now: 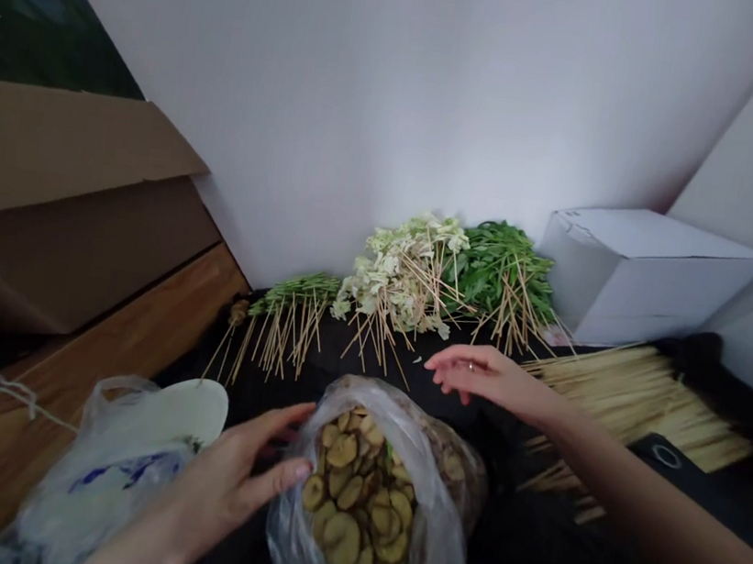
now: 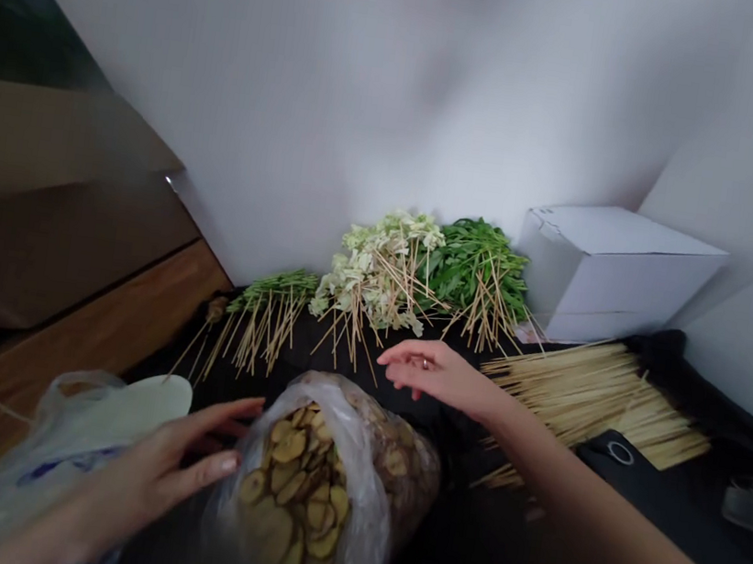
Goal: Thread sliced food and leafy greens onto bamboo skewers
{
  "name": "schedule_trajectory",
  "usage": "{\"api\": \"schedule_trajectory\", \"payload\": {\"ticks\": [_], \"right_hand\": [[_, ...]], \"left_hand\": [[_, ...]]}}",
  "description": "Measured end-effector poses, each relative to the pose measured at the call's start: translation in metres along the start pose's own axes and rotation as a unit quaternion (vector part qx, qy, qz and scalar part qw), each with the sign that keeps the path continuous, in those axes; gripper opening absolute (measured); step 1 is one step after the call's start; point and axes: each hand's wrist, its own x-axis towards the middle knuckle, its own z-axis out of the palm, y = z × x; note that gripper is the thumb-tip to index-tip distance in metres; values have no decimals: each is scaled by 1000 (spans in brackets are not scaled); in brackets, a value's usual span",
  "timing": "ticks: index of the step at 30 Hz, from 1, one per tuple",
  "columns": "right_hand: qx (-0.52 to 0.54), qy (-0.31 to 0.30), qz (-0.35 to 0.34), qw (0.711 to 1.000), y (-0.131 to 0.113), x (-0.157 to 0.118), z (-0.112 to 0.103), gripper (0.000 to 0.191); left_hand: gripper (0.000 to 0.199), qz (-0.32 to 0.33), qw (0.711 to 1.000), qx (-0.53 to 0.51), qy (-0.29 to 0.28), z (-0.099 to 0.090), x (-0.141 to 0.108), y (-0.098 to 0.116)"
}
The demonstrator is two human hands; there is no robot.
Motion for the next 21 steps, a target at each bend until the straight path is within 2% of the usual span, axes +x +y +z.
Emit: {"api": "schedule_trajectory", "payload": {"ticks": [1,4,5,6,8,10,13,15,17,19,21], "right_hand": [[-13,-25,-9,1000,-8,-13,2,40],[-167,-106,-90,976,-25,-52,21,84],[-210,-112,-111,965,-27,-61,30,87],[-252,-123,-128,951,-27,-68,40,83],[-302,-129,-152,932,-23,-71,56,55],[-275,-110,-160,942,-19,-65,65,31],[-111,-24,-129,985,-17,-50,68,15],[-16,44,-107,993,-18,-39,70,11],[22,83,-109,990,-20,-29,75,14],[30,94,-124,987,-22,-21,83,16],[30,101,-133,985,-25,-13,91,18]], "left_hand": [[57,9,999,28,22,10,-8,-1],[58,7,994,76,73,33,-9,-2],[57,-1,993,83,81,36,-4,-1],[54,-10,993,88,82,38,2,2],[38,-26,993,95,69,35,13,8],[22,-17,995,86,56,30,19,14],[19,13,996,34,76,23,21,19],[19,-1,993,-7,119,20,20,20],[21,-27,986,-56,154,18,17,20],[27,-30,977,-146,152,15,11,22],[47,2,959,-259,116,15,0,25]]}}
